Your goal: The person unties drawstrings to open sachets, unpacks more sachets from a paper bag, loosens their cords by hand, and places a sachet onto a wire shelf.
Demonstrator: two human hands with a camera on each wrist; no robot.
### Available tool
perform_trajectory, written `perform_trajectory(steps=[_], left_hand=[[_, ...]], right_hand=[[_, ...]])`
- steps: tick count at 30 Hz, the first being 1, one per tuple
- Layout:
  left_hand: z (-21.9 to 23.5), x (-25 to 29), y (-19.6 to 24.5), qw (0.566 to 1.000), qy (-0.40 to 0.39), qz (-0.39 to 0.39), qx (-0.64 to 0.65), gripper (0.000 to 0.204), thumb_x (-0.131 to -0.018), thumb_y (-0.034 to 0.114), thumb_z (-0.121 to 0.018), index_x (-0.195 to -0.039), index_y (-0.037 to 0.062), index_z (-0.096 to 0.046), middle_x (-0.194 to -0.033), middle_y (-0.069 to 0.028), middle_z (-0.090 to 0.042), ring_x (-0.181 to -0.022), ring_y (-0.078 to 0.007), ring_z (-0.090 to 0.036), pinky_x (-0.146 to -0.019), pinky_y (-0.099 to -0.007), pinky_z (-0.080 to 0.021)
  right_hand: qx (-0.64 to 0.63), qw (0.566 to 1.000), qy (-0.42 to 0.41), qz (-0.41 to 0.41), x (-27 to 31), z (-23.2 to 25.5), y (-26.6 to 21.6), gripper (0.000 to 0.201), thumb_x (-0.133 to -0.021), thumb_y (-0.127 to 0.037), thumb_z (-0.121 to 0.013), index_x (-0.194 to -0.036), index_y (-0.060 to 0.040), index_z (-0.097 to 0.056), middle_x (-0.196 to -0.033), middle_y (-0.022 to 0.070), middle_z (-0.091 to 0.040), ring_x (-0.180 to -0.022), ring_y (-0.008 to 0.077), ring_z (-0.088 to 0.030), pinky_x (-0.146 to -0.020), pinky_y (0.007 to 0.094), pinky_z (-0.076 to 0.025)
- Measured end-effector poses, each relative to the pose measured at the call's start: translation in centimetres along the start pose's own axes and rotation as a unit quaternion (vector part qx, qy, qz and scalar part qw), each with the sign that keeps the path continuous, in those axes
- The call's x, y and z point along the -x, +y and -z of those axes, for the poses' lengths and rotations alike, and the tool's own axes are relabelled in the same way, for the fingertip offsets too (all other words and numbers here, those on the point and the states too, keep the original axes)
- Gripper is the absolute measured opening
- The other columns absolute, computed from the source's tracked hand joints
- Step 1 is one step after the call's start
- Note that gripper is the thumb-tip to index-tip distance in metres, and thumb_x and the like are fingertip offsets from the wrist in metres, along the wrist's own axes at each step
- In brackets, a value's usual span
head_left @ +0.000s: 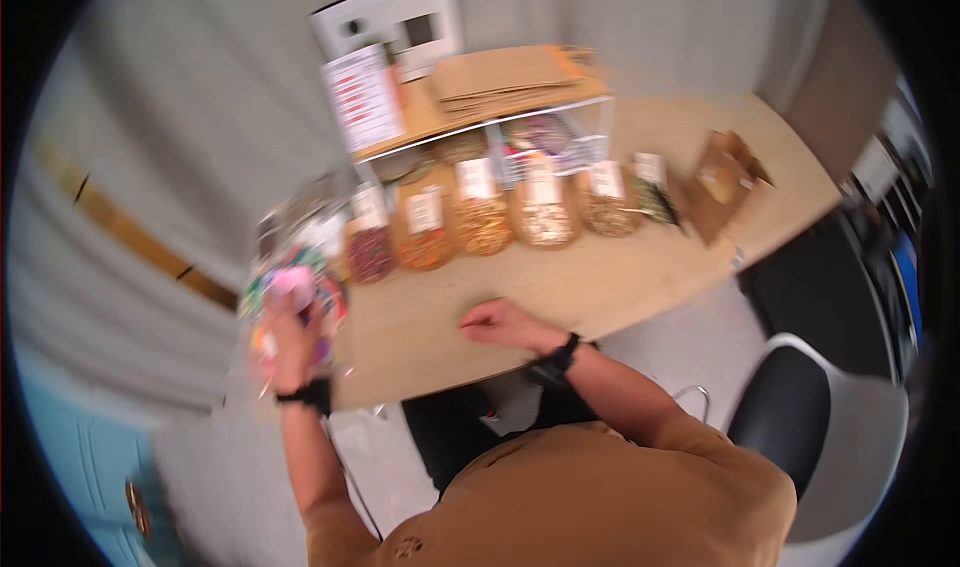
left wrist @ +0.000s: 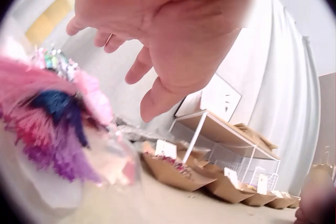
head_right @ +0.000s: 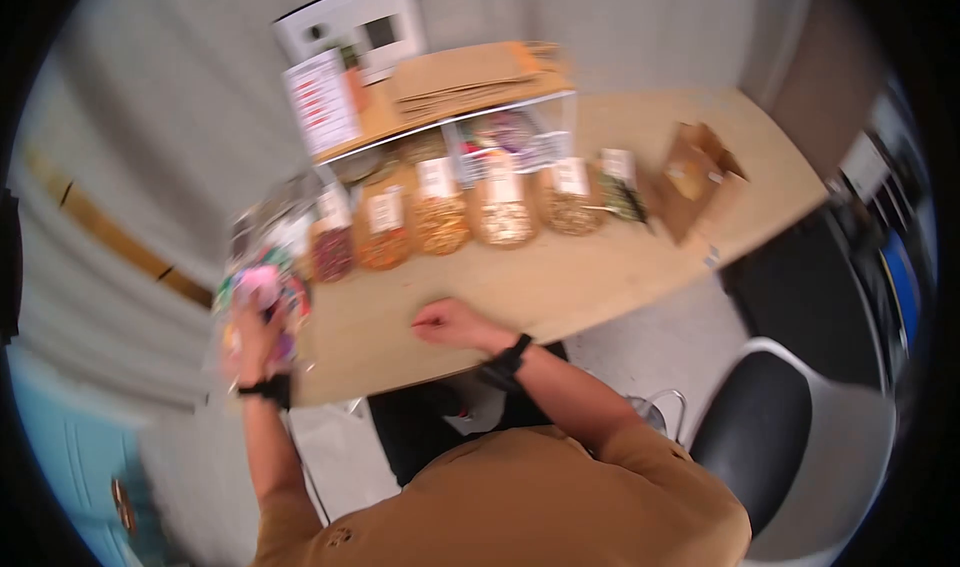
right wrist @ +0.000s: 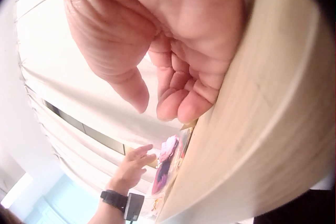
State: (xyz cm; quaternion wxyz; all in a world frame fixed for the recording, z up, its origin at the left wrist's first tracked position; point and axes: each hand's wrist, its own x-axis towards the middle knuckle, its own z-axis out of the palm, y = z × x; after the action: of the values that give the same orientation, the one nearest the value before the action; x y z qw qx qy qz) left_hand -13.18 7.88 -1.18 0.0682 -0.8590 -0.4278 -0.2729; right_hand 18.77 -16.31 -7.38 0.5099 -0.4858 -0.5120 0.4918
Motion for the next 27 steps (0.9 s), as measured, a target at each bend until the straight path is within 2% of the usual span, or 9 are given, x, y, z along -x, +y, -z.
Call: perform_trajectory(steps=[3, 5, 12, 16, 17, 20, 21, 23, 27], left_hand=[[7.2, 1.5, 8.0, 0.99, 0.062, 0.076, 0.102, 0.025, -0.081, 0.011, -0.068, -0.101, -0.0023, -0.063, -0.104, -0.0198, -0.06, -0.102, -0.0337, -0.056, -0.087, -0.0405, -0.045], [7.8, 3.6, 10.0, 0.952, 0.079, 0.108, 0.275, 0.034, -0.085, 0.011, -0.066, -0.063, 0.0032, -0.042, -0.059, -0.0011, -0.044, -0.058, -0.0135, -0.039, -0.056, -0.0276, -0.033], [1.1, 10.2, 13.5, 0.889, -0.02, 0.108, 0.444, 0.043, -0.088, 0.005, -0.063, -0.056, 0.0076, -0.034, -0.054, 0.0038, -0.038, -0.055, -0.0046, -0.03, -0.05, -0.0232, -0.024], [-1.2, 11.7, 13.8, 0.847, -0.025, 0.187, 0.496, 0.045, -0.088, 0.006, -0.063, -0.055, 0.0079, -0.032, -0.054, 0.005, -0.035, -0.054, -0.004, -0.028, -0.049, -0.0236, -0.022], [-1.4, 11.7, 14.0, 0.852, -0.006, 0.178, 0.492, 0.044, -0.087, 0.006, -0.063, -0.055, 0.0071, -0.033, -0.054, 0.0043, -0.036, -0.054, -0.0041, -0.028, -0.048, -0.0236, -0.022], [-2.4, 12.0, 14.1, 0.861, 0.021, 0.165, 0.481, 0.044, -0.087, 0.005, -0.063, -0.055, 0.0059, -0.033, -0.054, 0.0033, -0.036, -0.053, -0.0047, -0.029, -0.048, -0.024, -0.022], [-2.7, 11.9, 14.2, 0.868, 0.029, 0.155, 0.471, 0.044, -0.087, 0.005, -0.063, -0.055, 0.0054, -0.033, -0.054, 0.003, -0.035, -0.053, -0.0051, -0.028, -0.047, -0.0244, -0.022], [-2.4, 11.9, 14.7, 0.868, 0.026, 0.156, 0.471, 0.043, -0.086, 0.004, -0.063, -0.055, 0.0052, -0.033, -0.054, 0.0026, -0.035, -0.053, -0.0055, -0.029, -0.048, -0.0246, -0.022], [-2.8, 12.3, 14.0, 0.874, 0.02, 0.158, 0.459, 0.043, -0.086, 0.004, -0.063, -0.056, 0.0053, -0.033, -0.055, 0.0022, -0.035, -0.054, -0.0061, -0.029, -0.048, -0.0251, -0.023]], right_hand=[[-0.012, 1.0, -0.011, -0.009, -0.1, 0.0, 0.3, 0.015, -0.088, -0.013, -0.066, -0.096, -0.0008, -0.065, -0.077, -0.0014, -0.062, -0.07, 0.005, -0.056, -0.063, 0.0207, -0.047], [-0.014, 1.0, -0.012, -0.019, 0.0, 0.0, -0.3, 0.015, -0.087, -0.013, -0.067, -0.095, 0.0002, -0.065, -0.075, -0.0012, -0.061, -0.069, 0.0049, -0.055, -0.062, 0.0208, -0.047], [0.216, 0.957, 0.152, 0.121, 4.1, 6.2, -9.4, 0.014, -0.084, -0.012, -0.067, -0.094, -0.0043, -0.064, -0.077, -0.0013, -0.06, -0.072, 0.0072, -0.055, -0.066, 0.0252, -0.047], [0.339, 0.698, 0.62, 0.111, 10.5, 19.0, -16.7, 0.027, -0.077, -0.019, -0.071, -0.096, -0.0018, -0.064, -0.091, 0.0128, -0.067, -0.083, 0.0208, -0.064, -0.074, 0.0318, -0.051], [0.43, 0.574, 0.688, 0.109, 12.5, 21.3, -19.1, 0.032, -0.074, -0.019, -0.071, -0.099, -0.0001, -0.063, -0.096, 0.0146, -0.066, -0.088, 0.0242, -0.064, -0.078, 0.0334, -0.051], [0.581, 0.417, 0.695, 0.073, 17.4, 28.1, -20.8, 0.03, -0.074, -0.023, -0.068, -0.096, -0.0017, -0.065, -0.097, 0.0147, -0.067, -0.09, 0.0292, -0.064, -0.079, 0.0404, -0.049], [0.585, 0.415, 0.693, 0.074, 17.9, 28.4, -21.3, 0.03, -0.074, -0.023, -0.068, -0.096, -0.0017, -0.065, -0.097, 0.0147, -0.067, -0.09, 0.0292, -0.064, -0.079, 0.0404, -0.049], [0.551, 0.553, 0.592, -0.202, 18.6, 29.0, -22.1, 0.025, -0.071, -0.025, -0.068, -0.089, -0.0074, -0.069, -0.089, 0.0134, -0.068, -0.089, 0.0307, -0.064, -0.08, 0.0421, -0.049], [0.596, 0.529, 0.573, -0.194, 19.1, 31.5, -20.1, 0.02, -0.07, -0.025, -0.067, -0.085, -0.0117, -0.07, -0.082, 0.0125, -0.068, -0.084, 0.0313, -0.065, -0.077, 0.0422, -0.05]])
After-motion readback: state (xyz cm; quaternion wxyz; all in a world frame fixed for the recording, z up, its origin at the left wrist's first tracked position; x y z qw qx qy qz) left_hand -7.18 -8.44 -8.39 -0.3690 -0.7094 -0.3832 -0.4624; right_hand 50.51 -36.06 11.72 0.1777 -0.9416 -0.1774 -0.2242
